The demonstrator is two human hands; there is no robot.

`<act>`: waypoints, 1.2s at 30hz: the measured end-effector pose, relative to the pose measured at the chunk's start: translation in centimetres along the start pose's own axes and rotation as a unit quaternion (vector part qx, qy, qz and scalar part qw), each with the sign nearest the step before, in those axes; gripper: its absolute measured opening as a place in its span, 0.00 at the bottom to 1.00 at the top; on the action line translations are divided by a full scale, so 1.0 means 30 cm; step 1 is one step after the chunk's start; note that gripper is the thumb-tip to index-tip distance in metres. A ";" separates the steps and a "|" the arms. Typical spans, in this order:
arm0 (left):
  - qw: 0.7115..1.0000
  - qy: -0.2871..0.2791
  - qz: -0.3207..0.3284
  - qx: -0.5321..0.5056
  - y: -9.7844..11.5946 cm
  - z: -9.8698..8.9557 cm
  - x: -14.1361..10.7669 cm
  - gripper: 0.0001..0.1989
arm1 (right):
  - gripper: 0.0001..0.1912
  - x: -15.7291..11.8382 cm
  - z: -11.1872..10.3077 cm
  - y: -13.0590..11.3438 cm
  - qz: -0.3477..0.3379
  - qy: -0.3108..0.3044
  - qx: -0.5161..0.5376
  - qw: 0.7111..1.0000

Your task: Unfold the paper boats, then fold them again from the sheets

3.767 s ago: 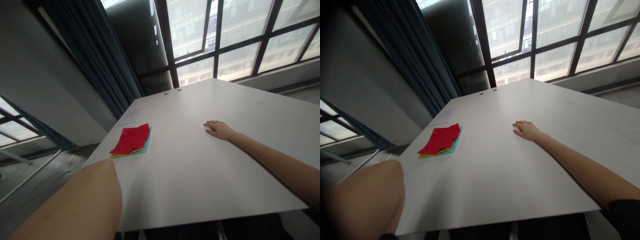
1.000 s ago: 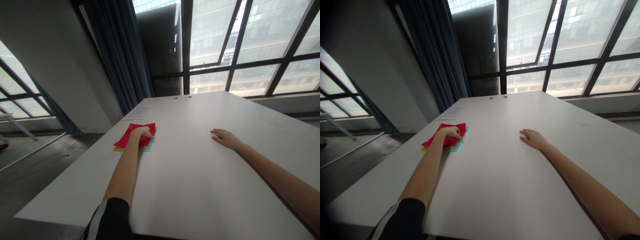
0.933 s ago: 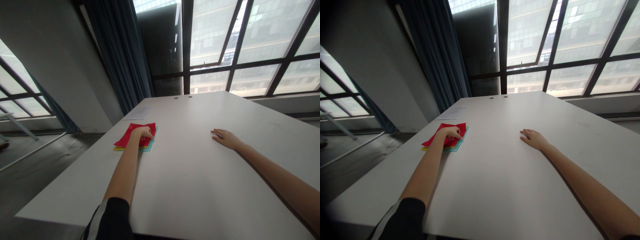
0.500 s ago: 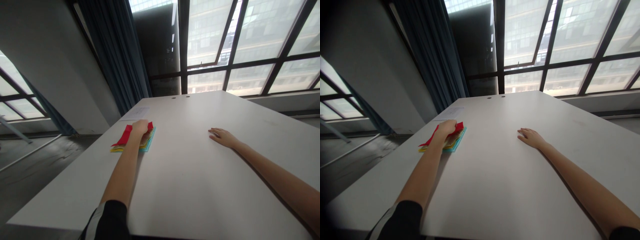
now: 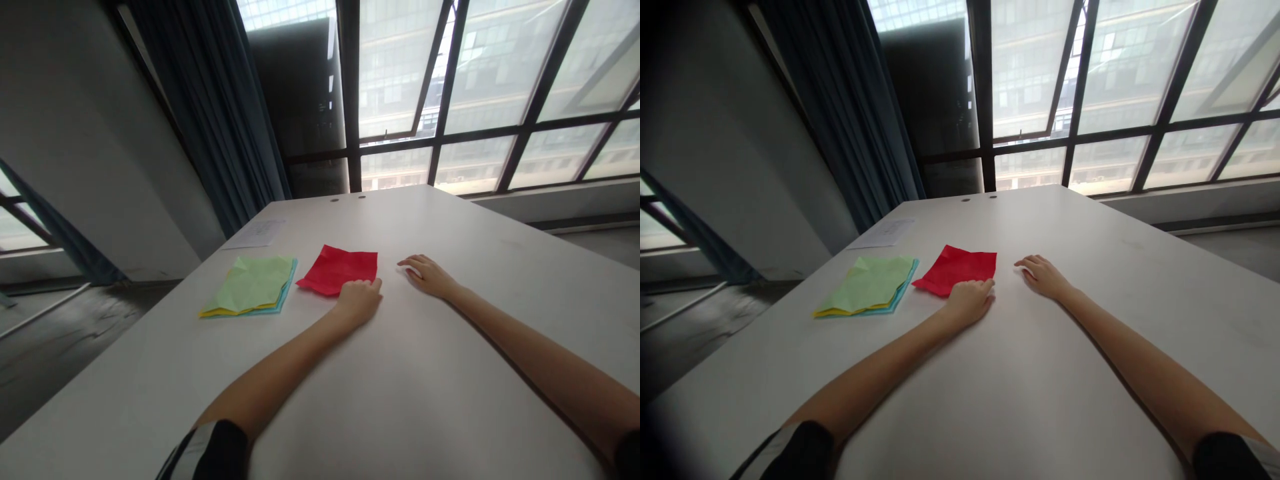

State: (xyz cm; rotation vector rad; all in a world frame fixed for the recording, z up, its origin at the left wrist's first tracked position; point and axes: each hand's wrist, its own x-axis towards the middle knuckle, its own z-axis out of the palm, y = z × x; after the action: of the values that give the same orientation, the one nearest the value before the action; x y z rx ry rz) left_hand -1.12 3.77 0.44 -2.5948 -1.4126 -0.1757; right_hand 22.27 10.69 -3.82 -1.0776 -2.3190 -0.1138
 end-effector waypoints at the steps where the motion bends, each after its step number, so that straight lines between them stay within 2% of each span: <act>1: 1.000 0.004 0.003 -0.026 0.011 0.004 -0.004 0.18 | 0.15 0.006 -0.002 -0.020 -0.013 -0.002 0.013 1.000; 4: 0.991 0.004 0.046 -0.125 0.030 0.002 -0.014 0.26 | 0.15 0.025 0.002 -0.080 -0.035 -0.008 0.049 0.998; 8: 0.954 -0.032 0.110 -0.278 0.032 -0.013 -0.009 0.22 | 0.15 0.035 0.015 -0.128 -0.023 -0.044 0.060 0.997; 11: 0.936 -0.002 0.103 -0.336 -0.012 -0.020 0.013 0.19 | 0.15 0.032 0.022 -0.130 -0.003 -0.084 0.044 0.995; 16: 0.966 0.057 -0.005 -0.252 -0.190 0.024 0.051 0.16 | 0.15 0.024 0.016 -0.096 0.022 -0.112 0.027 0.993; 19: 0.976 0.061 -0.006 -0.207 -0.300 0.083 0.051 0.18 | 0.15 0.018 0.002 -0.066 0.018 -0.117 0.029 0.993; 22: 0.985 0.041 0.001 -0.168 -0.368 0.138 0.036 0.20 | 0.15 0.009 -0.011 -0.037 0.017 -0.112 0.048 0.992; 25: 0.990 0.025 0.005 -0.140 -0.391 0.168 0.021 0.23 | 0.14 0.002 -0.016 -0.015 0.028 -0.109 0.072 0.991; 30: 0.993 0.020 -0.012 -0.113 -0.380 0.177 0.017 0.24 | 0.13 -0.003 -0.003 0.003 0.058 -0.077 0.071 0.993; 33: 0.993 0.013 -0.032 -0.116 -0.378 0.177 0.018 0.27 | 0.13 -0.008 0.011 0.010 0.072 -0.074 0.028 0.994; 36: 0.991 0.003 -0.068 -0.115 -0.384 0.179 0.021 0.33 | 0.22 -0.013 0.025 0.021 0.130 -0.075 -0.048 0.987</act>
State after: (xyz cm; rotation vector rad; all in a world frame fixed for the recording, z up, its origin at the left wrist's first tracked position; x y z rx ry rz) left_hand -10.38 11.57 -3.51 -2.6723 -1.6580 -0.3858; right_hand 22.58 11.07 -4.75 -1.4733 -2.2976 -0.0448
